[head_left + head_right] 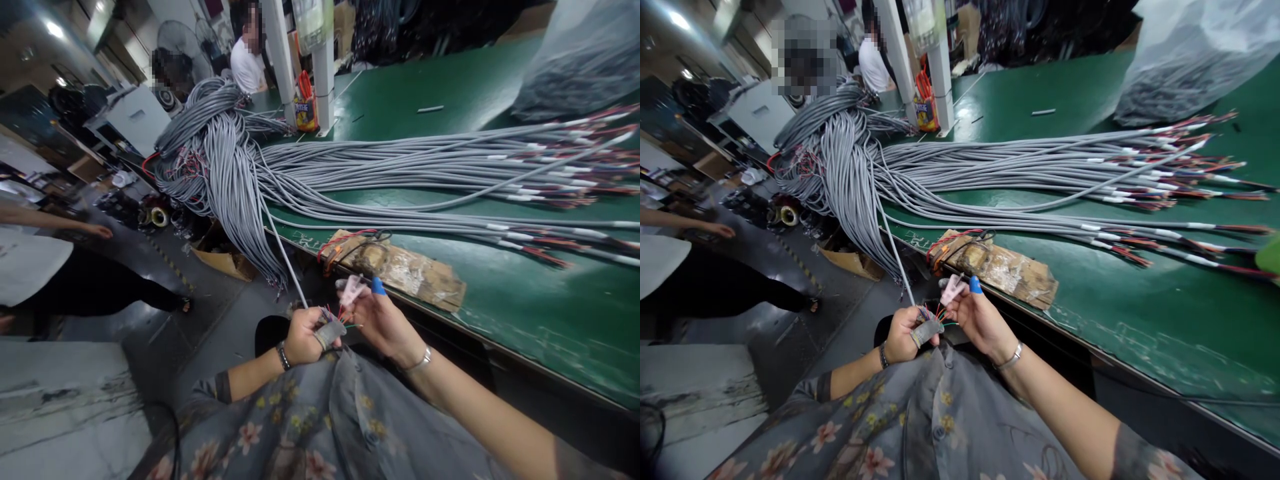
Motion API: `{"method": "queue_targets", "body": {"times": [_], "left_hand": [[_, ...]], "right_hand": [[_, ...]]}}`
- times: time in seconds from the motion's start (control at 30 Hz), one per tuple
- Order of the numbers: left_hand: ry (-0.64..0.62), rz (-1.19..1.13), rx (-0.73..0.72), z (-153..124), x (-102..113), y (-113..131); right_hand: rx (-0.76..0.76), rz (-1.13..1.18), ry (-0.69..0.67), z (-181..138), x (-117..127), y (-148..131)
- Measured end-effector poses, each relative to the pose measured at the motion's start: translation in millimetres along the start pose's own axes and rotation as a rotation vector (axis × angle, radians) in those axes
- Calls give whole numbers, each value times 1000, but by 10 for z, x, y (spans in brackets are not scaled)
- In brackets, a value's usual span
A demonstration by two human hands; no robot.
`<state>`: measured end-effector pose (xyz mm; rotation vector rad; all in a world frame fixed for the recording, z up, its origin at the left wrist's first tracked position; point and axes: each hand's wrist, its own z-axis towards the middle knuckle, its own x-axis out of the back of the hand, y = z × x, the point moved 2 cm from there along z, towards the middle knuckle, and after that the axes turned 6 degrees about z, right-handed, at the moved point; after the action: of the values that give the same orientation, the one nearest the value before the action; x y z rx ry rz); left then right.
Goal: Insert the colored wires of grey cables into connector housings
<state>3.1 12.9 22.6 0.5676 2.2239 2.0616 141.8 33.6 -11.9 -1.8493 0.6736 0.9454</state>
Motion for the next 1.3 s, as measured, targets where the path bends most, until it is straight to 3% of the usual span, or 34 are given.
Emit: {"method": "queue_targets", "body": {"times": [0.17,0.37,0.6,1.0,1.3], "left_hand": [[53,-59,4,22,-30,27],[79,-66,42,93,-88,76],[84,-88,88,109,-103,6],[78,21,36,61,-61,-50],[84,-7,-39,-32,-7,-6]], "right_hand": [[112,-83,33,2,8,-21],[309,-371,122,-5,124,11],[137,-142,-25,74,74,71],[91,21,83,78,53,54],[73,-18,23,-3,-2,-3]]}}
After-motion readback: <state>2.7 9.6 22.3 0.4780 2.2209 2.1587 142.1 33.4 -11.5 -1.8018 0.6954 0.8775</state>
